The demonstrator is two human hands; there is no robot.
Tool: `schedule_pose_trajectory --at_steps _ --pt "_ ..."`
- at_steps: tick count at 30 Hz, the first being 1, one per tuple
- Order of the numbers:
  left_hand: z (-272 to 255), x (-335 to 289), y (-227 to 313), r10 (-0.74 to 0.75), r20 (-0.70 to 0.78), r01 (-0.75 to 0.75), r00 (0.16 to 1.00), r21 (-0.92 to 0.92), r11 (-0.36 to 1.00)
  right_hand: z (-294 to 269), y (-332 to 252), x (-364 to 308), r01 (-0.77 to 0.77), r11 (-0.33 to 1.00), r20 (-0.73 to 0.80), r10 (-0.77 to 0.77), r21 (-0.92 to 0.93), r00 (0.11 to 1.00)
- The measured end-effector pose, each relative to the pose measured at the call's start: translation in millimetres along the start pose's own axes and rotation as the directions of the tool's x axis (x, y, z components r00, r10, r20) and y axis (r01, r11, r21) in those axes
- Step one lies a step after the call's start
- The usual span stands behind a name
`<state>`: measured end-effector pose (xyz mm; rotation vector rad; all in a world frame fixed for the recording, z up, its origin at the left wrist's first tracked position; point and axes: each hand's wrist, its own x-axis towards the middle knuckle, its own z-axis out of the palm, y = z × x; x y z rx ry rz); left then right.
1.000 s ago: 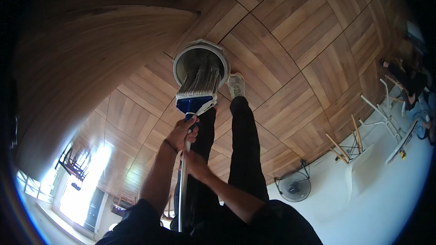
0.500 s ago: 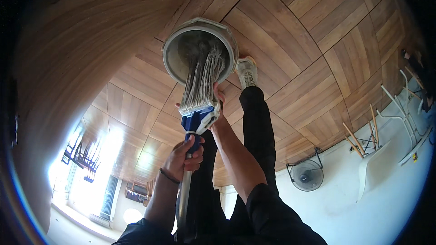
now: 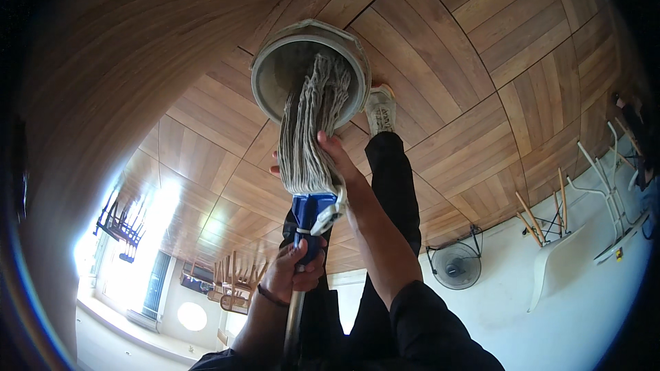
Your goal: The person carries a mop and a bucket of water, wrings the mop out over the bucket by hand, and mops the floor.
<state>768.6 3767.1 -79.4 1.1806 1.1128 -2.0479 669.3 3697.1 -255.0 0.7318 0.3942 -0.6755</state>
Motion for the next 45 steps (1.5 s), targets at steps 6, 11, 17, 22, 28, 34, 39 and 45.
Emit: schedule_pose_trajectory --at_steps 6,11,17,22,28,34,39,45 --pt "6 -9 -12 -0.029 -0.011 0.029 1.000 -0.025 0.999 11 -3 -16 -0.126 0.989 -0.087 0.119 -0.080 0.989" --pt "3 -23 -15 -0.037 -0.009 0.036 0.999 -0.084 0.996 13 6 -15 -0.175 0.968 -0.122 0.155 -0.179 0.980" --pt "-6 -18 -6 0.016 -0.052 -0.013 0.999 0.054 0.998 1 3 -12 -0.203 0.963 -0.169 0.174 -0.175 0.970" --pt "-16 4 10 0.099 -0.271 -0.163 0.957 -0.224 0.961 -3 13 -8 -0.161 0.986 -0.257 0.147 -0.035 0.955" --pt "-90 80 41 0.317 -0.395 -0.423 0.862 -0.217 0.880 -2 16 -10 -0.172 0.983 -0.245 0.181 0.060 0.953" --pt "-44 136 87 0.375 0.283 -0.270 0.883 -0.346 0.898 -4 17 -9 -0.192 0.981 -0.245 0.194 0.031 0.950" --pt "-28 205 105 0.470 0.185 -0.410 0.863 -0.287 0.866 -5 13 -11 -0.168 0.986 -0.179 0.160 -0.026 0.971" --pt "-22 234 160 0.516 0.184 -0.490 0.837 -0.170 0.855 0 23 -9 -0.141 0.978 -0.078 0.154 0.154 0.985"
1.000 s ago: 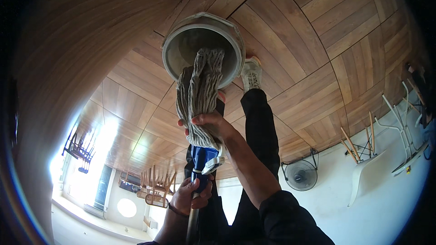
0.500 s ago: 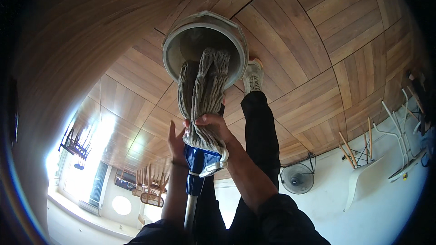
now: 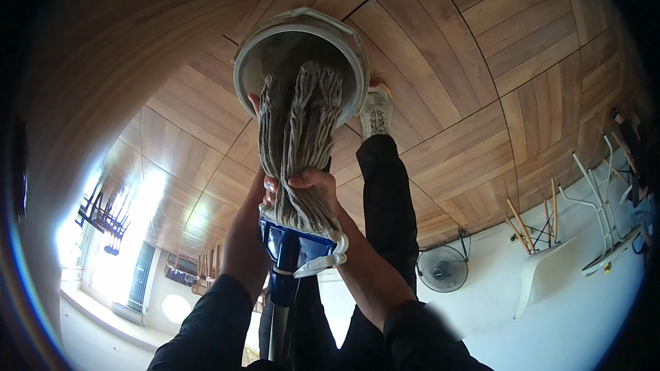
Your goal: The person carries a mop and a bucket of water, wrings the mop out over the bucket by hand, and mops the floor.
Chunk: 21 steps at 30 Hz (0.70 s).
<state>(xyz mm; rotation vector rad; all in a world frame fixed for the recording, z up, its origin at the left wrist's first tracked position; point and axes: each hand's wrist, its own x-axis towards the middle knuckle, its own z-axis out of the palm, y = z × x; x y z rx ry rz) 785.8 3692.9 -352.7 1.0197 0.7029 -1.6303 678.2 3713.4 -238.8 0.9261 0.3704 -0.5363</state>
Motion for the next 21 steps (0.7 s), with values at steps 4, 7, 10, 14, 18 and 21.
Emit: schedule_pose_trajectory --at_steps 4,7,10,14,18,21 --pt "3 10 5 -0.031 0.022 0.029 0.999 0.076 0.997 -2 -3 -1 0.014 1.000 0.076 -0.016 0.021 0.997" --pt "10 13 4 -0.035 0.009 0.034 0.999 0.130 0.991 1 2 0 0.011 0.999 0.121 -0.016 0.041 0.993" --pt "17 14 -15 -0.062 -0.009 0.063 0.998 0.135 0.989 0 -2 -5 0.016 0.999 0.139 -0.021 0.036 0.990" --pt "19 9 -15 -0.058 -0.036 0.064 0.998 0.190 0.980 1 -4 -6 0.021 0.998 0.171 -0.030 0.055 0.985" --pt "11 12 0 -0.043 -0.052 0.055 0.998 0.277 0.959 1 2 -5 0.010 0.997 0.206 -0.025 0.075 0.978" --pt "11 16 32 -0.031 -0.035 0.042 0.999 0.399 0.916 9 5 2 0.003 0.995 0.234 -0.026 0.099 0.972"
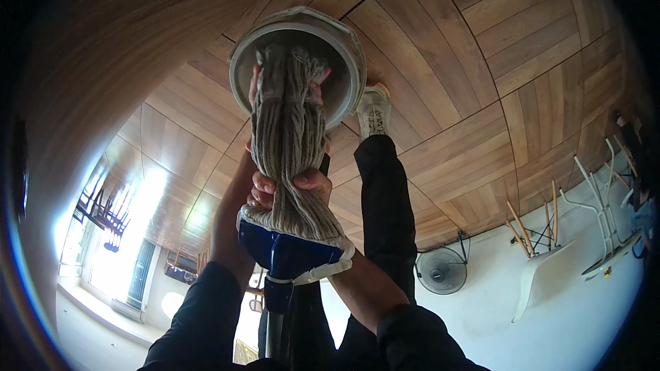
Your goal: The person carries a mop and a bucket of water, wrings the mop out over the bucket by hand, and mops the floor.
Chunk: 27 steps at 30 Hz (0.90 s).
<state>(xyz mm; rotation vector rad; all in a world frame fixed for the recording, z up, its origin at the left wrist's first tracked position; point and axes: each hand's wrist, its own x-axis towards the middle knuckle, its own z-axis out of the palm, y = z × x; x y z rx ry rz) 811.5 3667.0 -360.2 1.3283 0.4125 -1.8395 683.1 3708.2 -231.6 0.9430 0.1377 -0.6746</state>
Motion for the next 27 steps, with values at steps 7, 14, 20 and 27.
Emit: schedule_pose_trajectory --at_steps 7,14,20,27 --pt "11 11 17 -0.193 0.131 0.191 0.972 0.028 0.981 -2 -13 -4 0.019 0.999 -0.016 -0.018 0.035 1.000" --pt "-9 35 38 0.017 -0.121 0.091 0.992 0.819 0.567 4 -7 6 0.029 0.982 -0.297 -0.085 -0.188 0.951" --pt "28 35 33 0.330 -0.117 0.102 0.937 0.993 0.062 8 -17 8 -0.010 0.944 -0.454 -0.150 -0.331 0.878" --pt "37 33 28 0.307 -0.103 0.141 0.946 0.984 -0.104 9 -14 9 -0.021 0.913 -0.520 -0.214 -0.408 0.827"
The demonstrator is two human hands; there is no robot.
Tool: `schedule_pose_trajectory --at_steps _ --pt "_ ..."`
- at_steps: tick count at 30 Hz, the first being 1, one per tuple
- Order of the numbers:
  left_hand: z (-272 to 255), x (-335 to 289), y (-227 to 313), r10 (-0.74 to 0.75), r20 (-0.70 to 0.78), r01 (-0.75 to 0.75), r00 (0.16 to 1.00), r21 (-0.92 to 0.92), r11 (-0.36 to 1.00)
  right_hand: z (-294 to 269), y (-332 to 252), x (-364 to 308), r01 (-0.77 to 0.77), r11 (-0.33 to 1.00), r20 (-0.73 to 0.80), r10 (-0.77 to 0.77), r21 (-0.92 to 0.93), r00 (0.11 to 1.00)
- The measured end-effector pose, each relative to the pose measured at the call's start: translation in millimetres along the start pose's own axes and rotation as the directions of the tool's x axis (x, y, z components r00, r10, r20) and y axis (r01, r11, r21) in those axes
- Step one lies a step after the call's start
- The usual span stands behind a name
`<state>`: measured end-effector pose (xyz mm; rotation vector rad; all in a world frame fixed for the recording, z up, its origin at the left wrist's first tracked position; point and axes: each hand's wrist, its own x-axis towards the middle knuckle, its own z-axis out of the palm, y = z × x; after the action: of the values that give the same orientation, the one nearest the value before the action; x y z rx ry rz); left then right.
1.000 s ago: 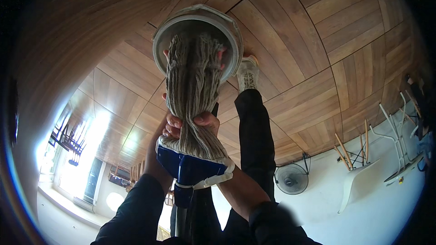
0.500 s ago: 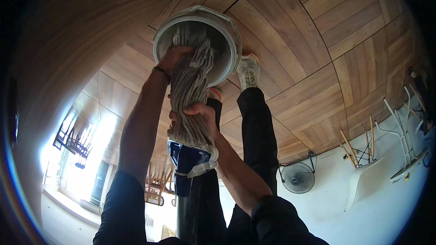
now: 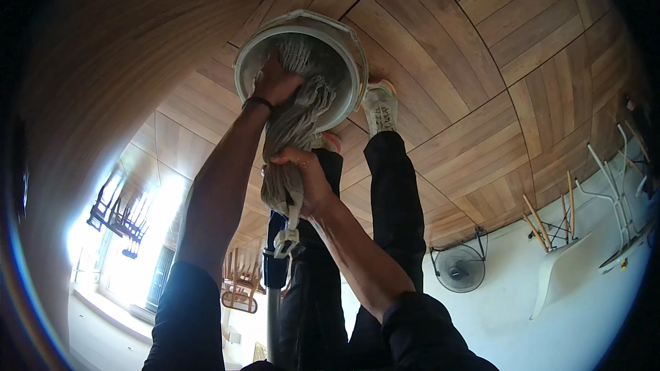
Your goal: The person carries a mop and a bucket of water, wrings the mop out over the bucket by hand, and mops the floor.
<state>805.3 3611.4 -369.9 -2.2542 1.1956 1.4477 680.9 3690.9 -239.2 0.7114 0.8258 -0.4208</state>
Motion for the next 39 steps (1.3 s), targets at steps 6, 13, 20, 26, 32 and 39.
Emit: schedule_pose_trajectory --at_steps 6,13,20,26,32,39 --pt "-13 -25 14 0.053 0.602 0.529 0.797 -0.736 0.423 -11 -5 -7 -0.042 0.993 0.103 0.031 0.113 0.994" --pt "24 -60 -57 0.092 0.162 0.154 0.982 -0.984 0.089 4 10 -3 -0.154 0.924 0.501 -0.046 0.351 0.864" --pt "92 -157 19 -0.045 -0.555 -0.108 0.831 -0.240 0.965 -19 19 4 -0.181 0.884 0.736 -0.229 0.432 0.638" --pt "84 -172 21 -0.045 -0.655 0.031 0.754 -0.033 0.999 -9 33 4 -0.208 0.884 0.714 -0.180 0.419 0.676" --pt "81 -124 -10 -0.215 -0.220 -0.174 0.951 -0.961 0.216 -8 34 -3 -0.218 0.883 0.699 -0.157 0.415 0.697" --pt "34 -6 -51 0.188 0.257 0.312 0.948 -0.869 -0.383 -6 26 -16 -0.214 0.884 0.658 -0.130 0.416 0.742"
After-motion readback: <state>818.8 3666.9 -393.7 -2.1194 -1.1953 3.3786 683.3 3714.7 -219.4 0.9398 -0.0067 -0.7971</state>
